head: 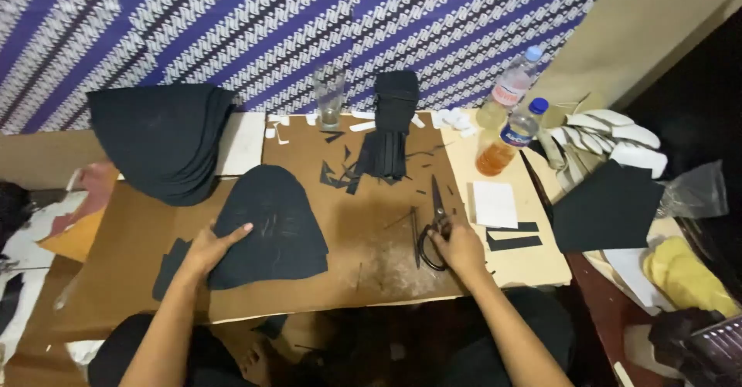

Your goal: The person cuts a strip of black material using shears, then places it on a larger black piece. They pick up the larger piece, align the strip, and continue cutting and adjusting the material on the table.

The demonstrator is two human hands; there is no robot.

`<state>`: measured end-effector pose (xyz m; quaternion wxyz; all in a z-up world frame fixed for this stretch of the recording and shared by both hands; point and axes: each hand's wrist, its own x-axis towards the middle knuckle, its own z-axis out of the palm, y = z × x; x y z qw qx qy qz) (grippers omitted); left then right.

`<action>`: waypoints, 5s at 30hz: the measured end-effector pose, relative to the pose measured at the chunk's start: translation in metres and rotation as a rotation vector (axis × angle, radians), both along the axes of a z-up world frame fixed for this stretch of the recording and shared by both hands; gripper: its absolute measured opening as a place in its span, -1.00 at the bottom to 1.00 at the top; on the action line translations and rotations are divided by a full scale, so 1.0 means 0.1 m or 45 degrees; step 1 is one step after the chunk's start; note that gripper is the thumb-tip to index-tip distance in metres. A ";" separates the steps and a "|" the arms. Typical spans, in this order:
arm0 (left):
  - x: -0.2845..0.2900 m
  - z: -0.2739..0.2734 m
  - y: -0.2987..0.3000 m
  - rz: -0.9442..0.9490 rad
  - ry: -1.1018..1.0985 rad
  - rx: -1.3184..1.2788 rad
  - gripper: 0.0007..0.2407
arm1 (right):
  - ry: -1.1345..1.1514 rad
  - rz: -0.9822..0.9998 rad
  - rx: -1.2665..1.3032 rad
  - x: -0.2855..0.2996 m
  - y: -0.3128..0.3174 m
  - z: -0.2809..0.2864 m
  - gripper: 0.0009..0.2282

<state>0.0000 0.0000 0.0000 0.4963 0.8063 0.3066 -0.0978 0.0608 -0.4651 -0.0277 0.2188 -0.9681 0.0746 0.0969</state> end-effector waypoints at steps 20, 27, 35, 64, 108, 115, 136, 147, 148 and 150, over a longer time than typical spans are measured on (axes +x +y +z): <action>0.00 -0.21 -0.16 0.033 -0.248 0.455 -0.31 | -0.360 -0.450 0.126 0.28 -0.57 0.08 -0.17; -0.17 -0.43 -0.41 -0.112 -0.901 1.138 -0.54 | -0.504 -0.367 0.309 0.17 -0.32 0.39 -0.23; -0.13 -0.66 -0.89 -0.393 -1.001 1.082 -0.76 | -0.511 -0.198 0.437 0.31 -0.44 0.13 -0.16; -0.50 -0.46 -0.86 -0.776 -0.539 1.019 -0.77 | -0.168 0.023 -0.572 0.15 -1.97 0.32 -0.79; -0.40 -0.18 -1.70 -0.102 -0.643 -0.315 -0.76 | -0.164 -0.343 1.078 -1.07 0.75 0.33 -0.69; -0.45 0.02 -1.68 -0.136 -0.673 -0.572 -0.58 | -0.023 -0.272 0.376 -0.47 1.05 0.23 -0.50; -0.46 0.22 -1.64 -0.226 -0.709 -0.342 -0.60 | -0.254 -0.124 0.915 -1.26 0.67 0.16 -0.76; -0.86 1.17 -1.76 -0.491 -0.731 -0.486 -0.60 | 0.498 -0.198 1.015 -2.45 0.90 0.62 -0.45; -0.90 1.25 -1.76 -0.490 -0.728 -0.485 -0.60 | 0.501 -0.198 1.016 -2.46 0.92 0.67 -0.45; -0.97 1.40 -1.78 -0.537 -0.639 -0.447 -0.63 | 0.456 -0.222 1.160 -2.46 0.97 0.77 -0.35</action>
